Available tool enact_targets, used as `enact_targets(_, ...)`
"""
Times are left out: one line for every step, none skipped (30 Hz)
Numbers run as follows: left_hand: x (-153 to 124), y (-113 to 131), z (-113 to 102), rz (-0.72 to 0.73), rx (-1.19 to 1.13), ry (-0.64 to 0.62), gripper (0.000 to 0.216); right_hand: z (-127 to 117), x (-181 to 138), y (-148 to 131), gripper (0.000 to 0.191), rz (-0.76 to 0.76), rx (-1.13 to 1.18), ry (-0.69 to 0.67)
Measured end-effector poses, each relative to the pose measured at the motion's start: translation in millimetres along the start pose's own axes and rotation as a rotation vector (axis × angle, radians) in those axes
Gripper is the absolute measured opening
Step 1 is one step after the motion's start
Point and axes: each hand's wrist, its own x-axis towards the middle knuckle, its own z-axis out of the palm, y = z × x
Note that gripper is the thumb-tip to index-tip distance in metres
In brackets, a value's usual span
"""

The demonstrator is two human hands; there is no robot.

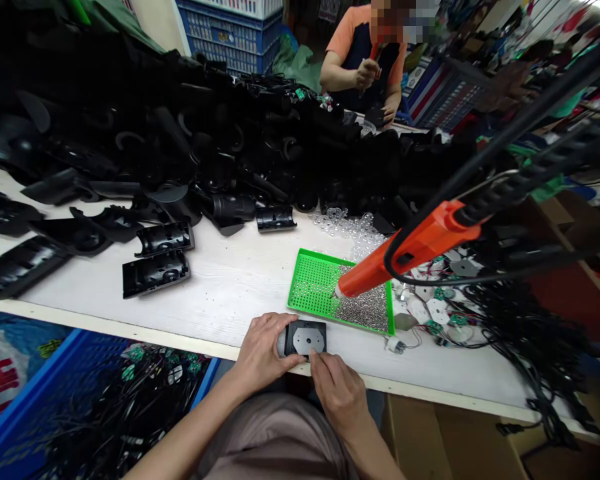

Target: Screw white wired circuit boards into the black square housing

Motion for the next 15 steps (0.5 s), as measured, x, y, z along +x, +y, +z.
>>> enact_targets(0, 0, 0, 0.0, -0.004, -0.001, 0.067, 1, -1, -1, 0.023, 0.005, -0.009, -0.007)
enact_targets(0, 0, -1, 0.0, -0.009, -0.001, 0.067, 1, -2, -1, 0.024, 0.009, -0.015, -0.008)
enact_targets(0, 0, -1, 0.001, -0.014, -0.002, 0.067, 2, -2, -2, 0.025, 0.01, -0.017, -0.001)
enact_targets(1, 0, -1, 0.0, -0.02, -0.001, 0.066, 2, -2, -3, 0.025, 0.01, -0.018, 0.007)
enact_targets(1, 0, -1, -0.002, -0.024, -0.002, 0.065, 2, -2, -5, 0.025, 0.016, -0.017, 0.012)
enact_targets(1, 1, -1, -0.005, -0.028, -0.005, 0.064, 3, -1, -7, 0.025, 0.033, -0.017, 0.007)
enact_targets(1, 1, -2, -0.009, -0.03, -0.01, 0.063, 2, 0, -10, 0.025, 0.06, -0.02, -0.007)
enact_targets(1, 1, -2, -0.013, -0.033, -0.016, 0.062, 2, 2, -13, 0.025, 0.095, -0.026, -0.023)
enact_targets(1, 1, -3, -0.016, -0.036, -0.024, 0.062, 2, 3, -17, 0.026, 0.135, -0.035, -0.039)
enact_targets(2, 1, -4, -0.016, -0.041, -0.034, 0.063, 1, 5, -20, 0.028, 0.175, -0.046, -0.055)
enact_targets(1, 1, -5, -0.015, -0.046, -0.042, 0.063, 1, 6, -23, 0.031, 0.205, -0.059, -0.07)
enact_targets(1, 1, -6, -0.013, -0.053, -0.051, 0.063, 0, 8, -25, 0.033, 0.227, -0.071, -0.088)
enact_targets(1, 1, -8, -0.006, -0.061, -0.06, 0.062, 0, 9, -27, 0.036, 0.239, -0.081, -0.11)
enact_targets(1, 1, -9, 0.002, -0.07, -0.069, 0.061, 0, 10, -28, 0.038, 0.244, -0.089, -0.134)
enact_targets(0, 1, -11, 0.012, -0.08, -0.078, 0.059, 0, 11, -29, 0.04, 0.242, -0.097, -0.153)
